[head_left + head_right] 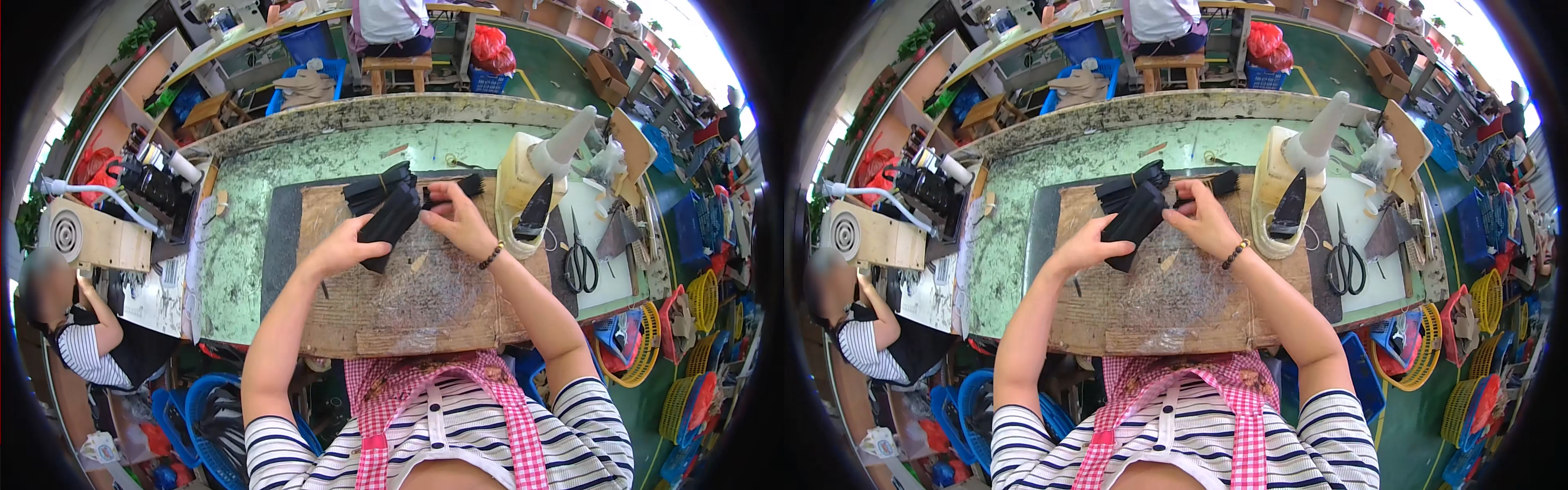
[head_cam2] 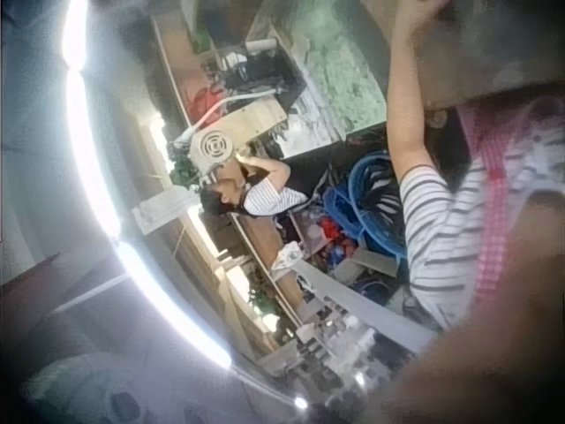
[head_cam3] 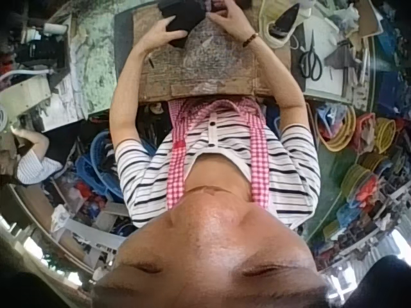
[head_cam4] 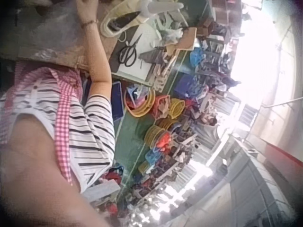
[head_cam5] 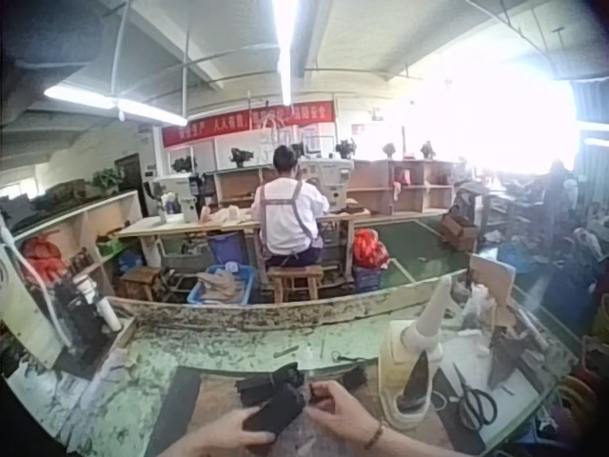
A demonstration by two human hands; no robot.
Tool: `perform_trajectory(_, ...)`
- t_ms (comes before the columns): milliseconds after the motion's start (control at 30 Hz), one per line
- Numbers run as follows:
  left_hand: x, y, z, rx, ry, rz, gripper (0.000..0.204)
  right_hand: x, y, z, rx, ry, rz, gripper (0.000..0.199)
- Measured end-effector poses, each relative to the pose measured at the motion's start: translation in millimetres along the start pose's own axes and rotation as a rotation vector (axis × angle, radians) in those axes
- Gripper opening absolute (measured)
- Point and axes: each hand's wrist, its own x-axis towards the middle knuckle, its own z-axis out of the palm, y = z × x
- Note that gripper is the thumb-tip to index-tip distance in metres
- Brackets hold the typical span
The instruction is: The person is applying glue or adhesive to small black shoe components using a brush and then stacking them.
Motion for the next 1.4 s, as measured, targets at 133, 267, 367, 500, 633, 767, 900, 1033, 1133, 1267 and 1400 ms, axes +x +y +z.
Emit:
perform_trajectory(133, 16.0, -12.8, -7.8, 0.895, 0.291, -0.058, 0.067, -3.6, 18.2, 4.0, -0.171, -0.074, 0.093, 0.051)
perform_trajectory(267, 4.3, -14.0, 15.6, 0.957, 0.698, 0.258, 0.073, -9.6, 18.4, 9.3, -0.216, -0.063, 0.034, 0.052)
perform_trajectory(367, -2.4, -26.2, 23.5, 1.094, 0.612, 0.398, 0.063, -3.4, 17.6, 17.9, -0.245, -0.067, -0.056, 0.052)
perform_trajectory(500, -4.1, -38.1, 30.9, 1.142, 0.663, 0.477, 0.048, 5.8, 19.8, 25.0, -0.452, -0.13, -0.139, 0.049)
perform_trajectory(633, -3.1, -39.0, 38.3, 1.223, 0.677, 0.532, 0.039, -0.8, 16.3, 21.8, -0.461, -0.064, -0.157, 0.043)
perform_trajectory(767, -9.0, -21.9, 44.1, 0.964, 0.765, 0.641, 0.025, -37.8, -23.3, -13.5, -0.386, 0.072, -0.31, 0.037)
perform_trajectory(900, -39.4, 2.0, 70.4, -0.268, 0.237, 0.07, 0.017, -70.2, -45.7, -87.0, -0.441, 0.579, -0.365, 0.04)
perform_trajectory(1033, -28.3, -39.4, 100.8, 0.367, 0.322, 0.098, 0.02, -60.6, -46.3, -127.2, -0.607, 0.579, -0.061, 0.048)
perform_trajectory(1133, -32.8, -10.8, 112.2, 0.822, 0.308, -0.097, 0.026, -56.8, -41.6, -127.0, -0.723, 0.477, -0.081, 0.045)
perform_trajectory(1267, -38.4, -14.8, 125.9, 1.019, 0.686, 0.42, 0.034, -47.9, -43.6, -137.5, -0.806, 0.274, -0.029, 0.038)
perform_trajectory(1400, -50.0, -39.3, 145.9, 1.254, 0.46, 0.424, 0.041, -47.0, -39.8, -136.9, -0.968, 0.134, -0.133, 0.031)
